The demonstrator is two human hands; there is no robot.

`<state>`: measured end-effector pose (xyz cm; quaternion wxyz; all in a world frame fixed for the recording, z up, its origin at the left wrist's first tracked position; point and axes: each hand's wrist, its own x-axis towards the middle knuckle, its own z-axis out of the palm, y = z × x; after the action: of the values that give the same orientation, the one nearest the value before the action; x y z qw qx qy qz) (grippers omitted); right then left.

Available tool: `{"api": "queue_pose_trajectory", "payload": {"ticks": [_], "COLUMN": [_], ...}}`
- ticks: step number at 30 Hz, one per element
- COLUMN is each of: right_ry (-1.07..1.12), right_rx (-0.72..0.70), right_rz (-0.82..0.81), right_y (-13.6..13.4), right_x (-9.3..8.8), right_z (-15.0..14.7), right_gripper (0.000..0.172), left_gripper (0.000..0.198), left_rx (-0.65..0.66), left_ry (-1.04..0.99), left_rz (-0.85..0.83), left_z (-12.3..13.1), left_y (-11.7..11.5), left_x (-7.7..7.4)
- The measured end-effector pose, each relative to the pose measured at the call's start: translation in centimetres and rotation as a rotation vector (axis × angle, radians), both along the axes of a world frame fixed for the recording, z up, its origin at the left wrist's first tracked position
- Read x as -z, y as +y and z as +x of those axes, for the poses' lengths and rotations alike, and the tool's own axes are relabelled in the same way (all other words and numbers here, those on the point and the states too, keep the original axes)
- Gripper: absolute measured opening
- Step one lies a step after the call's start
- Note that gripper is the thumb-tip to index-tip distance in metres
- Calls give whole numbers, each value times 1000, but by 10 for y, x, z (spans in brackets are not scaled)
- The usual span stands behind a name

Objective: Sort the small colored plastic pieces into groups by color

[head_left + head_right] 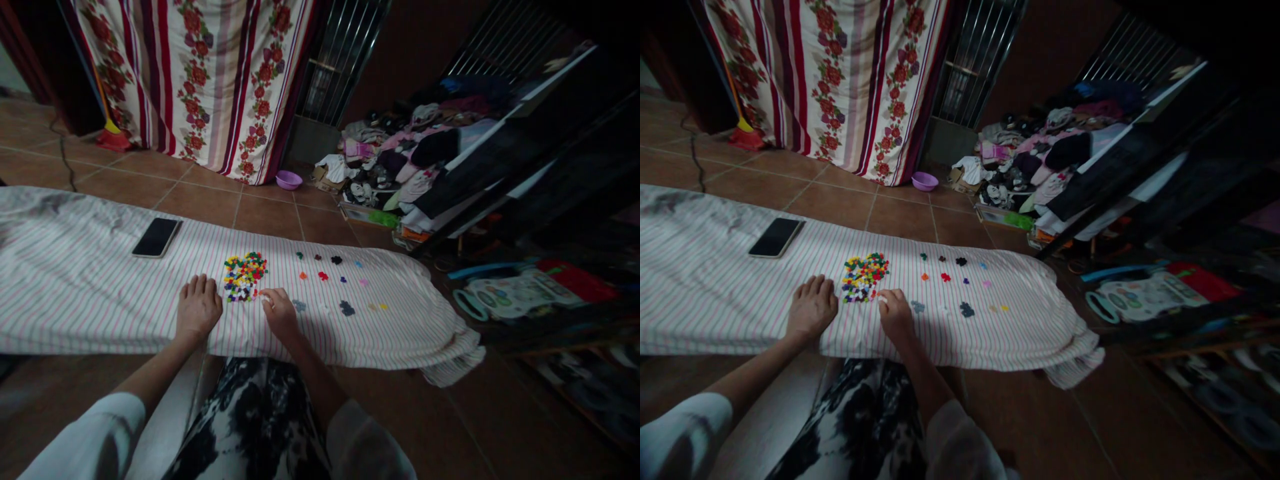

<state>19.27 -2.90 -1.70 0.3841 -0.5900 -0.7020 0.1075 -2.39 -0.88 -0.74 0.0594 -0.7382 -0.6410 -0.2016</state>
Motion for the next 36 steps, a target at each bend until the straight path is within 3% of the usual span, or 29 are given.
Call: {"api": "queue_pose_trajectory", "payload": {"ticks": [6, 16, 30, 36], "right_ry": [-42, -137, -32, 102], "right_rx": [83, 202, 223, 156], "right_rz": [-108, -203, -40, 19], "right_y": [10, 12, 9, 9], "right_x": [3, -3, 10, 10], "right_z": [-5, -13, -12, -8], "right_gripper": [31, 20, 15, 19], "left_gripper": [36, 36, 35, 36], "left_rx": [-5, 5, 6, -7], "left_ry": [9, 17, 55, 66], "left_rz": [46, 51, 36, 10], "left_z": [0, -1, 0, 1], "left_y": [2, 1, -2, -2], "left_x": [4, 2, -4, -5]}}
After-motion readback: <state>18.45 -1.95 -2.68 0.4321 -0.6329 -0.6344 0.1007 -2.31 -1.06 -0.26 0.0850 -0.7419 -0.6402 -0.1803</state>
